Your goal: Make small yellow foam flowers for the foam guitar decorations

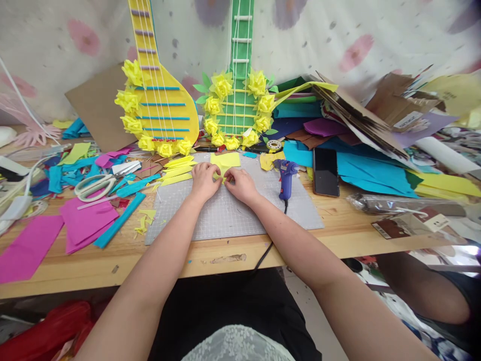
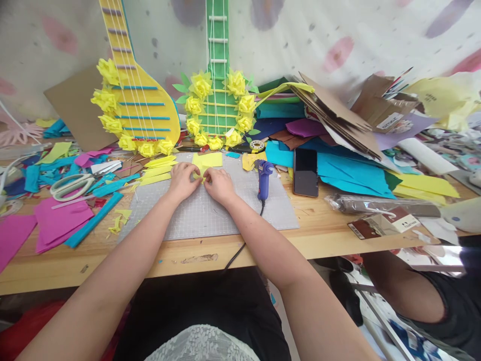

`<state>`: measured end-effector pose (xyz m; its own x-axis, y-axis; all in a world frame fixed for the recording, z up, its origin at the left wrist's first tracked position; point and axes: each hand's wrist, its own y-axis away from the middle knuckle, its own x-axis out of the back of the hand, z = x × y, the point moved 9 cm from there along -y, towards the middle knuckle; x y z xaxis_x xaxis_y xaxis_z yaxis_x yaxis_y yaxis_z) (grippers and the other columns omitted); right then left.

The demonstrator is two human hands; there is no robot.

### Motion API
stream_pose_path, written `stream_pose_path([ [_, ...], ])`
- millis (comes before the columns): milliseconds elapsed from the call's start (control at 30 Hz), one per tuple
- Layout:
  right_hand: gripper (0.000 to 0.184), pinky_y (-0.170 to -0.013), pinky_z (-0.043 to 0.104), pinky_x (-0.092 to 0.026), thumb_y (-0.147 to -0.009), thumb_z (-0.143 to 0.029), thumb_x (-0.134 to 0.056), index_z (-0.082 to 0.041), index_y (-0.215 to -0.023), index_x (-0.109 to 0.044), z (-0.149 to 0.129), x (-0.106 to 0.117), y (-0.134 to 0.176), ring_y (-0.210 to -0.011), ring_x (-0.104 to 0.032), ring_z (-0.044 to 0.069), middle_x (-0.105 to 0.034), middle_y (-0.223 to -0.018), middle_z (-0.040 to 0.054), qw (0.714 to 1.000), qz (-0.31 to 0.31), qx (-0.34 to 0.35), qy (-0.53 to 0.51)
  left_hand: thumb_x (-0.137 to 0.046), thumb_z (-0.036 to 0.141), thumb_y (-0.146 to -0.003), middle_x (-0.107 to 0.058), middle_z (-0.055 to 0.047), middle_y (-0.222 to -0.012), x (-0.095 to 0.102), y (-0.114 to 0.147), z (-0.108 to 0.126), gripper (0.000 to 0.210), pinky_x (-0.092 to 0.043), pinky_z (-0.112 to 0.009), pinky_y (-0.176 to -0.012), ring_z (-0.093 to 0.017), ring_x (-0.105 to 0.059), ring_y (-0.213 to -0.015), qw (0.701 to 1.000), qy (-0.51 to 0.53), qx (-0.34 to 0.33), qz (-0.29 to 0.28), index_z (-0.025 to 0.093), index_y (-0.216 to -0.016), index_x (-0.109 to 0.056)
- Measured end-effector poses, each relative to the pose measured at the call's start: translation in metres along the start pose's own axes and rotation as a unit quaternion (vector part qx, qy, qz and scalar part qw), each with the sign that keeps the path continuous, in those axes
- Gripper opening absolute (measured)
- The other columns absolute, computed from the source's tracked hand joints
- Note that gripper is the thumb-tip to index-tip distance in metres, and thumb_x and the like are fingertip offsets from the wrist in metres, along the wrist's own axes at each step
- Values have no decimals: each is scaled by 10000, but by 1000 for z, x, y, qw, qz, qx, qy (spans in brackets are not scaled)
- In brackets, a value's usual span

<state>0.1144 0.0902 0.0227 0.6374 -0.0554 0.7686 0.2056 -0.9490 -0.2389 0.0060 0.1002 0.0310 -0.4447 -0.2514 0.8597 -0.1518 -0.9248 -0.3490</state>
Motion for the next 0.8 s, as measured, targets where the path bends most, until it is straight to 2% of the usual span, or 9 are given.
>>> stream_pose_path([
  [233, 149, -766, 309, -364, -724, -172, -496, -200, -850, -570, -1, -1, 0, -798, -499, 172, -642, -801, 15, 1000, 0, 8, 4, -555, 303, -736, -547, -49, -982, 3, 3, 10, 104, -214, -442, -1006, -231, -417, -1067, 999, -24, -36, -14, 252, -775, -637],
  [567, 198, -779, 306, -360, -707, -160, -495, -202, -889, -561, 0, -3, 1, -811, -486, 167, -631, -826, 16, 1000, -8, 13, 12, -632, 373, -659, -516, -40, -1049, 1, 5, 0, 163, -92, -479, -1066, -242, -377, -1149, 1000, -14, 9, -26, 281, -793, -636],
  [800, 225, -783, 318, -365, -695, -146, -490, -201, -901, -562, -3, -2, 2, -825, -495, 180, -632, -839, 17, 1000, -11, 17, 19, -557, 229, -701, -529, -41, -1062, -3, 3, -3, 139, -99, -486, -1069, -242, -368, -1157, 999, -6, 37, -31, 291, -794, -639],
])
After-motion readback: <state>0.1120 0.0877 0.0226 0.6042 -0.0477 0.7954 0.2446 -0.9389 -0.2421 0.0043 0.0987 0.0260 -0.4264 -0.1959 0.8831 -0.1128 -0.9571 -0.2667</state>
